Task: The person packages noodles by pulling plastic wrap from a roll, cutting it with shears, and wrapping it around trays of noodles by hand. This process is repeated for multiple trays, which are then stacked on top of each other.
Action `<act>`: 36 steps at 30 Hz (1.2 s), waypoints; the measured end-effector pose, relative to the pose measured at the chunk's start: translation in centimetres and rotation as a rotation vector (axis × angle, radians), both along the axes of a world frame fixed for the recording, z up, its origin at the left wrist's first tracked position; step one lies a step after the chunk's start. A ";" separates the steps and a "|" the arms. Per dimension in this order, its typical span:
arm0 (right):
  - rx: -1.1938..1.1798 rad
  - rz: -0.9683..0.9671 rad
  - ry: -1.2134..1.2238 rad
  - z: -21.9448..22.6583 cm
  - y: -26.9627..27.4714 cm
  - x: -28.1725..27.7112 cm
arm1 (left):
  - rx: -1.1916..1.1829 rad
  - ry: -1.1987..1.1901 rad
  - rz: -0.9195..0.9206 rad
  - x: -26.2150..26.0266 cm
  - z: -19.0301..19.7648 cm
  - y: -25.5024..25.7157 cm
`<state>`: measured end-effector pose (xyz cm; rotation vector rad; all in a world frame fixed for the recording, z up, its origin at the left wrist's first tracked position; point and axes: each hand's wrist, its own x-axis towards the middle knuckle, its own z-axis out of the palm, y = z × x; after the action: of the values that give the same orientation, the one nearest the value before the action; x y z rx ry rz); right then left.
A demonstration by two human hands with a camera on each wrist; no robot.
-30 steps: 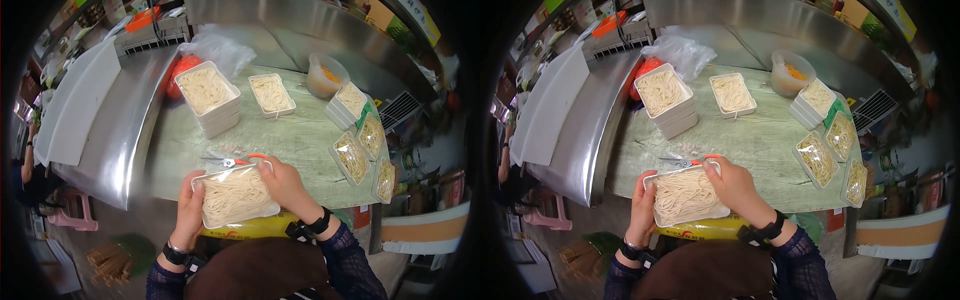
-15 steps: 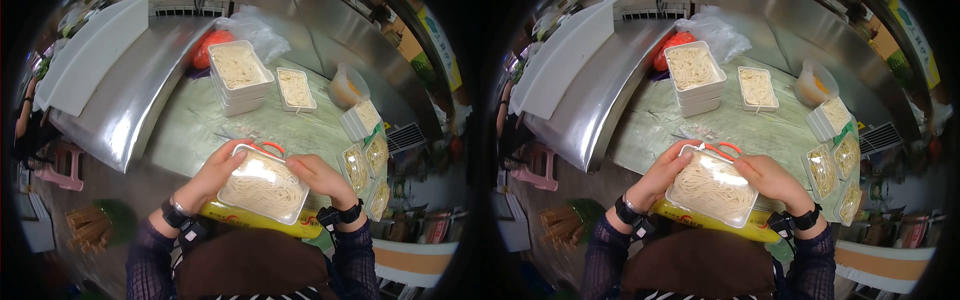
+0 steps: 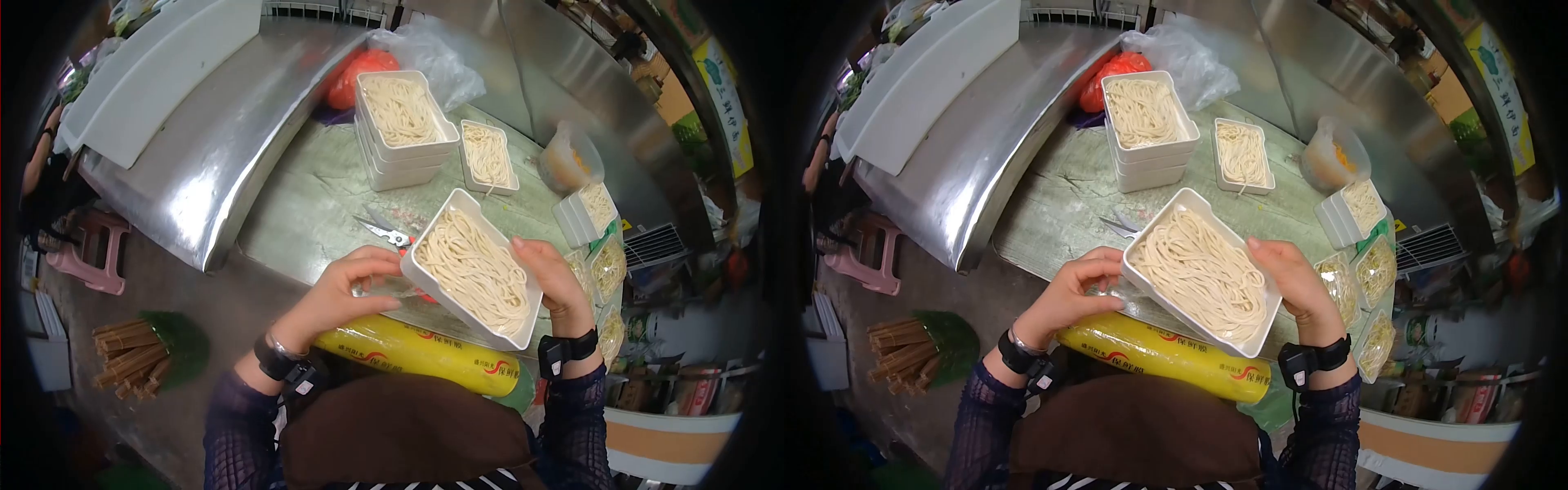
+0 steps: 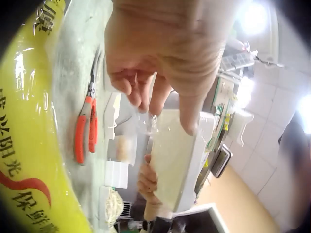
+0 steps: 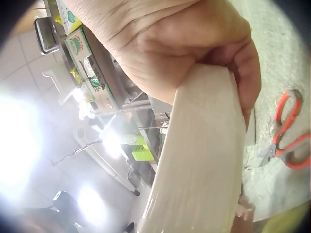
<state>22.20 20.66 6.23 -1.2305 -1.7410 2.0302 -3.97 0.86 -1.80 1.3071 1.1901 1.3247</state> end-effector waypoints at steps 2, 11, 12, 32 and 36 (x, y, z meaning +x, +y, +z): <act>0.000 0.021 0.011 -0.3 0.5 0.2 | -0.008 -0.023 0.057 0.7 0.6 0.5; -0.029 -0.047 0.014 -0.4 0.3 1.1 | -0.268 -0.457 -0.098 0.4 0.1 0.0; -0.047 -0.045 0.014 -0.6 0.4 1.2 | -0.291 -0.514 -0.114 0.6 0.1 -0.1; 0.110 0.483 -0.102 -1.3 -1.8 3.8 | 0.338 0.360 0.075 -0.2 0.4 0.0; 0.299 0.653 -0.075 -0.2 -3.3 3.1 | 0.416 0.348 0.043 -0.2 1.7 0.6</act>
<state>25.26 17.39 6.05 -0.7047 -2.6223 1.9050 -4.22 1.45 -0.10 1.8797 1.2163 1.4679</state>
